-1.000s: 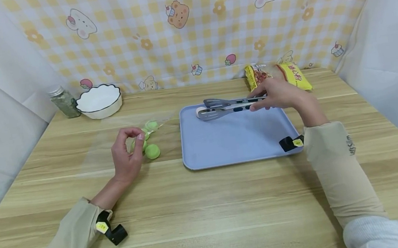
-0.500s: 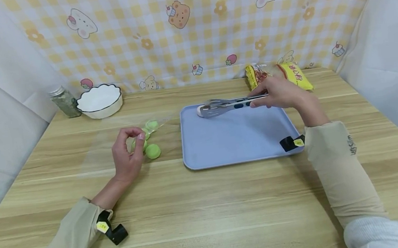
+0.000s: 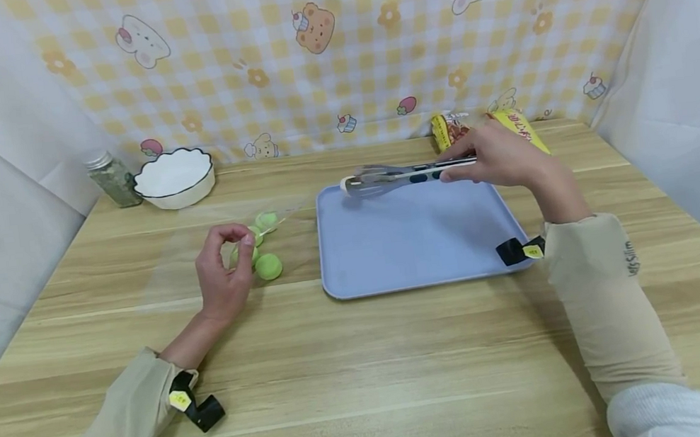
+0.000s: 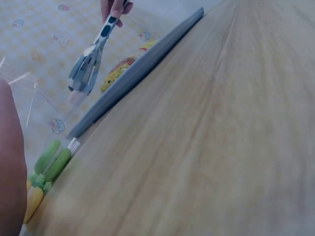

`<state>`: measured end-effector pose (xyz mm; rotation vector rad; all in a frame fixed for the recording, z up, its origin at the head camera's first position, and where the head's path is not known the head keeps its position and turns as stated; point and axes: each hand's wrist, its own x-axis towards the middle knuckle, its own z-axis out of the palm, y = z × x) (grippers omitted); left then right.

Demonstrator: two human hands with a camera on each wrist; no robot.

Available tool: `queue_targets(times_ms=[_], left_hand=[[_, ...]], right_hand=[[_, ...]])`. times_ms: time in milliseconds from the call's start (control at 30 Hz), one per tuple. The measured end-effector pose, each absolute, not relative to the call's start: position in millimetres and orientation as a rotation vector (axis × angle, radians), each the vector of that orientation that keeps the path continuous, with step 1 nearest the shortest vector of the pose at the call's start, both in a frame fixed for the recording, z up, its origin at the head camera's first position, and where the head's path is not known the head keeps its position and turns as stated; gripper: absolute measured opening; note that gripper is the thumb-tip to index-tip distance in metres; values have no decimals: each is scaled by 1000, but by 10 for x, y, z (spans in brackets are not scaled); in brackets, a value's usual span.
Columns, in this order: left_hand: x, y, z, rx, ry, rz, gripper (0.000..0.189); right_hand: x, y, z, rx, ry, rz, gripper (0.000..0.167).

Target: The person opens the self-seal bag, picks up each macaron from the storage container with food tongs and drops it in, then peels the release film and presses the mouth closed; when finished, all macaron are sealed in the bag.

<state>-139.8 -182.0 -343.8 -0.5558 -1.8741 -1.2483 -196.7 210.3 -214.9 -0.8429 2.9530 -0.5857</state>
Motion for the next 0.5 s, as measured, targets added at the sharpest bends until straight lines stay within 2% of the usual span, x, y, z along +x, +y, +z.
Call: queue_targets(times_ms=[500], left_hand=[[-1405, -1833, -3441, -564, -1877, -1277, 6]], right_hand=[[-1858, 1897, -2089, -942, 2820, -642, 27]])
